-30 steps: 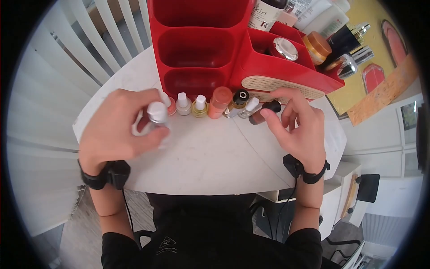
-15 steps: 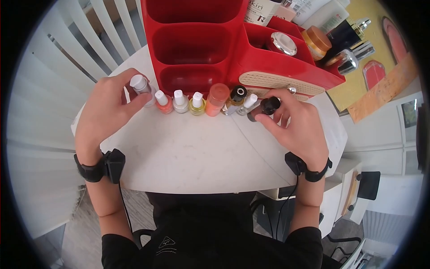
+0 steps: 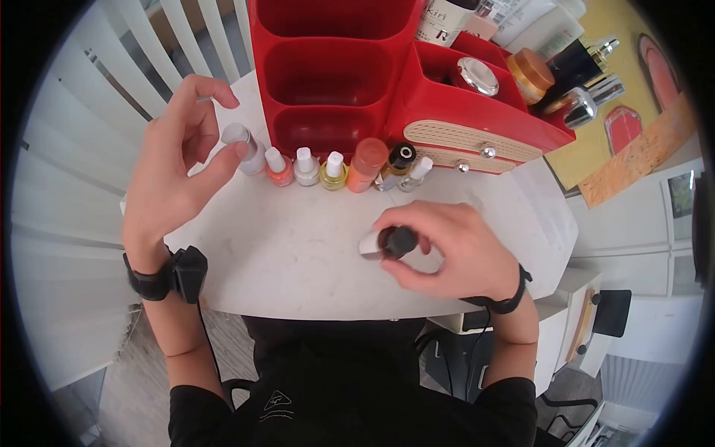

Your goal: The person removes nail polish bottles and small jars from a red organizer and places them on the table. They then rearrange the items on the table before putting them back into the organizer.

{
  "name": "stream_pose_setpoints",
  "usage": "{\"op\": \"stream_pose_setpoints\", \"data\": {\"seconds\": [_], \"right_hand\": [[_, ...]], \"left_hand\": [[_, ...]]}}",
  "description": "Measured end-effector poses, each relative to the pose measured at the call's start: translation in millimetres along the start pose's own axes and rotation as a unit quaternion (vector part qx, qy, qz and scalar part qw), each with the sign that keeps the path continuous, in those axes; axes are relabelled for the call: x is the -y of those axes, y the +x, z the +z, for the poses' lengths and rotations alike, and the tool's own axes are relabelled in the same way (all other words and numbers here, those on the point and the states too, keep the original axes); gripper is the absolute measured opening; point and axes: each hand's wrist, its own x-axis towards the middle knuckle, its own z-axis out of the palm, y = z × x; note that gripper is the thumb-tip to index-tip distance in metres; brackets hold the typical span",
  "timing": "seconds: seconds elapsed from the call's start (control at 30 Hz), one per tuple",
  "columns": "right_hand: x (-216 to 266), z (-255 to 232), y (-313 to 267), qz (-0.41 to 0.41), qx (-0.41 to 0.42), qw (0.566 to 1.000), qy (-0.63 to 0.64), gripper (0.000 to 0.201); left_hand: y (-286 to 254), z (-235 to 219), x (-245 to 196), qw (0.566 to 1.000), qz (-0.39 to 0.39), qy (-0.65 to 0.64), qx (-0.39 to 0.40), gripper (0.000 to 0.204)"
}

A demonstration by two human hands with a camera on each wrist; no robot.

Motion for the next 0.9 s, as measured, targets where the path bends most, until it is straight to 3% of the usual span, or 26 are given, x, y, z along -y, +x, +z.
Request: {"op": "stream_pose_setpoints", "data": {"seconds": [0.1,0.2,0.23,0.57,0.63,0.67,0.73,0.9], "right_hand": [[-4.4,13.7,0.9,-0.028,0.020,0.999,0.000,0.037],[-5.1,13.3,1.5,-0.032,0.034,0.999,0.003,0.038],[-5.7,12.2,1.4,-0.028,0.044,0.999,0.002,0.039],[-13.3,-16.4,-4.4,-0.010,0.032,0.999,0.014,0.047],[-17.2,-21.7,-8.4,0.094,-0.064,0.991,-0.074,0.043],[-18.8,-20.7,-7.0,0.094,-0.062,0.991,-0.074,0.043],[-24.0,-17.2,-3.4,0.122,-0.139,0.971,-0.150,0.036],[-33.1,-6.0,1.8,0.088,-0.162,0.965,-0.186,0.031]], "left_hand": [[-1.0,8.4,-7.0,0.998,0.064,0.010,0.021,0.032],[-3.8,39.3,-11.1,0.995,0.069,-0.037,0.056,0.029],[-2.7,40.7,-21.8,0.994,0.065,0.019,0.088,0.031],[-13.4,76.6,-28.0,0.989,0.100,0.078,0.080,0.042],[-12.2,82.7,-24.4,0.990,0.101,0.071,0.073,0.039],[-12.1,84.7,-22.4,0.990,0.103,0.065,0.067,0.037],[-12.0,87.9,-18.5,0.991,0.097,0.062,0.062,0.034],[-14.0,81.1,-19.4,0.990,0.101,0.076,0.055,0.027]]}}
